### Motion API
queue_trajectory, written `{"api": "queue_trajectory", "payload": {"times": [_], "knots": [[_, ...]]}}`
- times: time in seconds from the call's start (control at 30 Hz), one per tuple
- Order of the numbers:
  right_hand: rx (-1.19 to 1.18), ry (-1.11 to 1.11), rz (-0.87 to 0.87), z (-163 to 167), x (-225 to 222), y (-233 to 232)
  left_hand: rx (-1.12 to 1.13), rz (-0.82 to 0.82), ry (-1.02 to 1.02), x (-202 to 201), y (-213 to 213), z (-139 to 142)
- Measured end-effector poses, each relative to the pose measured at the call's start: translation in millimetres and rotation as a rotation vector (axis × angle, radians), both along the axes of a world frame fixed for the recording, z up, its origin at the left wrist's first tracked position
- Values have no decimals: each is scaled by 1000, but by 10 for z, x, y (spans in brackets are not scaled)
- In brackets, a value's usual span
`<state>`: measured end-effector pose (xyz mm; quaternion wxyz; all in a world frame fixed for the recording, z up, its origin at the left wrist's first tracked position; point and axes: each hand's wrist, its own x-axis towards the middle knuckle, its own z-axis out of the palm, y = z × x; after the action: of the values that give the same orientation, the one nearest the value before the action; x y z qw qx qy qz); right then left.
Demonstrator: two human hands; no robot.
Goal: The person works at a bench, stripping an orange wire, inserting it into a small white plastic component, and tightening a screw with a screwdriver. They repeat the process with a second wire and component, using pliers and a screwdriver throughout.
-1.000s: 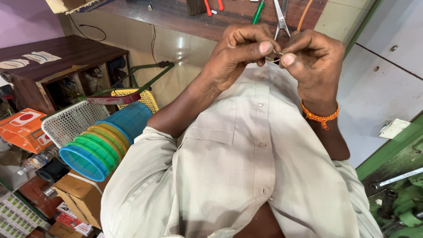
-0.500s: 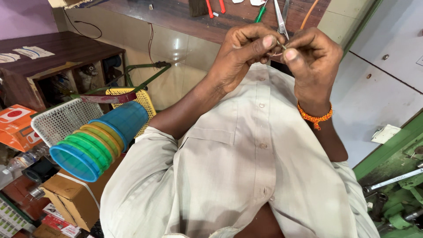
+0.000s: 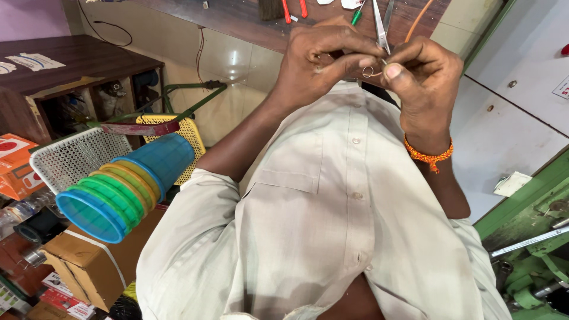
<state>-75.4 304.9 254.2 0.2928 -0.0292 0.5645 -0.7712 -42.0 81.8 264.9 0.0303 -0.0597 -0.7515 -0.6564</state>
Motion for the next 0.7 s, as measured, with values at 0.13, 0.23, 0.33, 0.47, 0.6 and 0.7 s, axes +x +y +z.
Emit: {"api": "queue_trajectory", "payload": {"times": [0.13, 0.23, 0.33, 0.47, 0.6, 0.7], "knots": [[11, -37, -16, -6, -11, -17, 319, -14, -216, 37, 63, -95], [0, -22, -2, -23, -8, -22, 543, -40, -416, 29, 43, -160], [-31, -50, 19, -37, -4, -23, 651, -57, -523, 34, 27, -192], [-103, -119, 31, -31, -8, -15, 731, -74, -574, 30, 38, -208], [-151, -142, 36, -24, -31, -29, 727, -75, -564, 22, 37, -187], [-116, -117, 32, -23, -42, -28, 651, -79, -533, 15, 16, -148]]}}
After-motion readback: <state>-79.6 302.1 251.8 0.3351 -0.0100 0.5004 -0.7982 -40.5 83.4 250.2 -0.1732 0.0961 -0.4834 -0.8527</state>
